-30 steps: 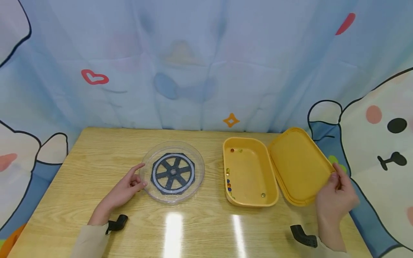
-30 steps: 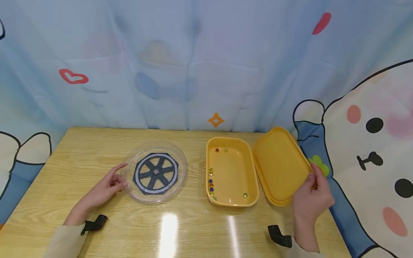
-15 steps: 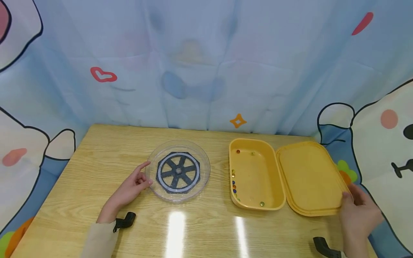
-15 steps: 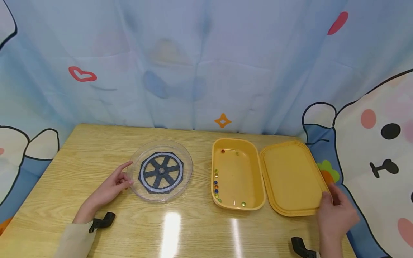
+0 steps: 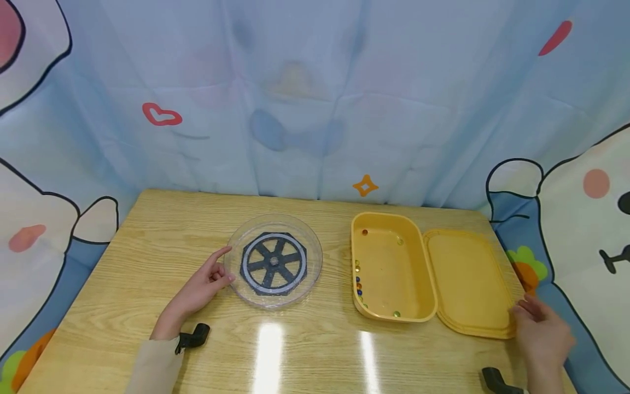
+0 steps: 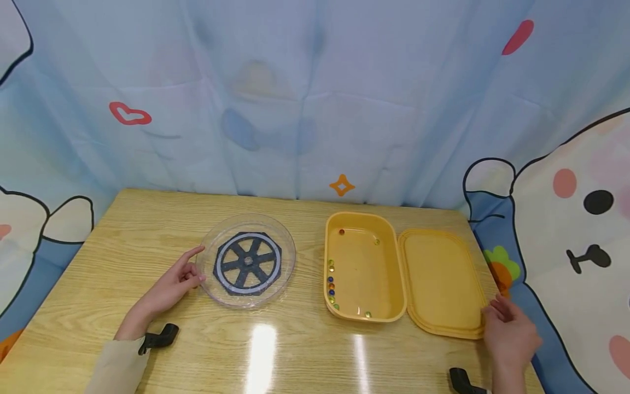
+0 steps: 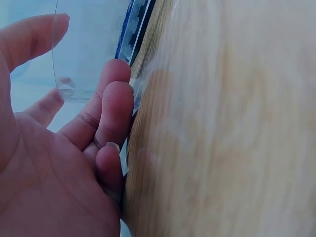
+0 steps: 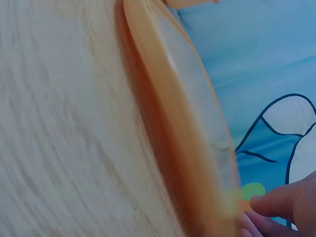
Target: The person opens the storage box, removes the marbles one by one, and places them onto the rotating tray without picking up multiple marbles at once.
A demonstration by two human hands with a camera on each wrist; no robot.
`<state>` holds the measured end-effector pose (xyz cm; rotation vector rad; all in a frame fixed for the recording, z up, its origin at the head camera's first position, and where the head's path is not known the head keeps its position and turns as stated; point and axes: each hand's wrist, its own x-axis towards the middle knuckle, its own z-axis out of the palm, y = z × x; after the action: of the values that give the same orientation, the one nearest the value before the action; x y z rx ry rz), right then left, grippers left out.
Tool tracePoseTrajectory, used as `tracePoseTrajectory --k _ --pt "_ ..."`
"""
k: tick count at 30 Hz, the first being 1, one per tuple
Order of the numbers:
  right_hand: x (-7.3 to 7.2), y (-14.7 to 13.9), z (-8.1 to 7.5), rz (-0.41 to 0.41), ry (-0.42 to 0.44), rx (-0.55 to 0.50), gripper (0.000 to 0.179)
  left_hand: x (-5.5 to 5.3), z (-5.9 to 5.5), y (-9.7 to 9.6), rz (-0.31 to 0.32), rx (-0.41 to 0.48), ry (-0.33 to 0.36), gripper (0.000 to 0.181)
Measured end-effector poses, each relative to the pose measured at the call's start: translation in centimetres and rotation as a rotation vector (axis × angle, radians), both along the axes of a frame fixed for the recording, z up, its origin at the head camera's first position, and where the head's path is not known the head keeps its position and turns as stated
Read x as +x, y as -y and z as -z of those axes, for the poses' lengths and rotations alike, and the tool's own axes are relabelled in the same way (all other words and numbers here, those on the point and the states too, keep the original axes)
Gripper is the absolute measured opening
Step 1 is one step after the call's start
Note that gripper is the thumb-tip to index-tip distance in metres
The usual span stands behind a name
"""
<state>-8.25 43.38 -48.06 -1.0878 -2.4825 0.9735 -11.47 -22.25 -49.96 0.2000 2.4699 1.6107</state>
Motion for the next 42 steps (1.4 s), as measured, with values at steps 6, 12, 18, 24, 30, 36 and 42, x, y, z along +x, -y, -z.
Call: tracePoseTrajectory --k 6,12,18,24,30,36,42 --pt "0.2 0.2 -0.6 0.005 0.006 0.002 0.048 0.1 -0.1 -0.2 0.005 0.007 0.006 0.066" --pt "-0.1 2.8 -2.8 -0.089 -0.055 0.019 0.045 0.2 -0.7 -0.6 0.008 -0.009 0.021 0.065" --pt "-1.8 6.6 -5.3 -0.294 -0.231 0.155 0.037 0.9 -3.3 -1.5 0.018 0.001 0.030 0.062" --pt "-4.1 9.6 -7.7 -0.507 -0.289 0.135 0.038 1.2 -4.0 -1.6 0.013 0.003 0.027 0.062" --pt "-6.9 12.5 -8.7 -0.682 -0.272 0.108 0.043 1.4 -3.9 -1.6 -0.006 0.006 0.046 0.061" --pt "-9.7 14.9 -8.6 -0.797 -0.280 0.062 0.040 1.4 -3.9 -1.6 -0.002 0.004 0.047 0.061" --pt "-12.4 16.8 -7.4 -0.846 -0.236 -0.064 0.043 1.5 -4.0 -1.3 -0.002 0.008 0.044 0.061"
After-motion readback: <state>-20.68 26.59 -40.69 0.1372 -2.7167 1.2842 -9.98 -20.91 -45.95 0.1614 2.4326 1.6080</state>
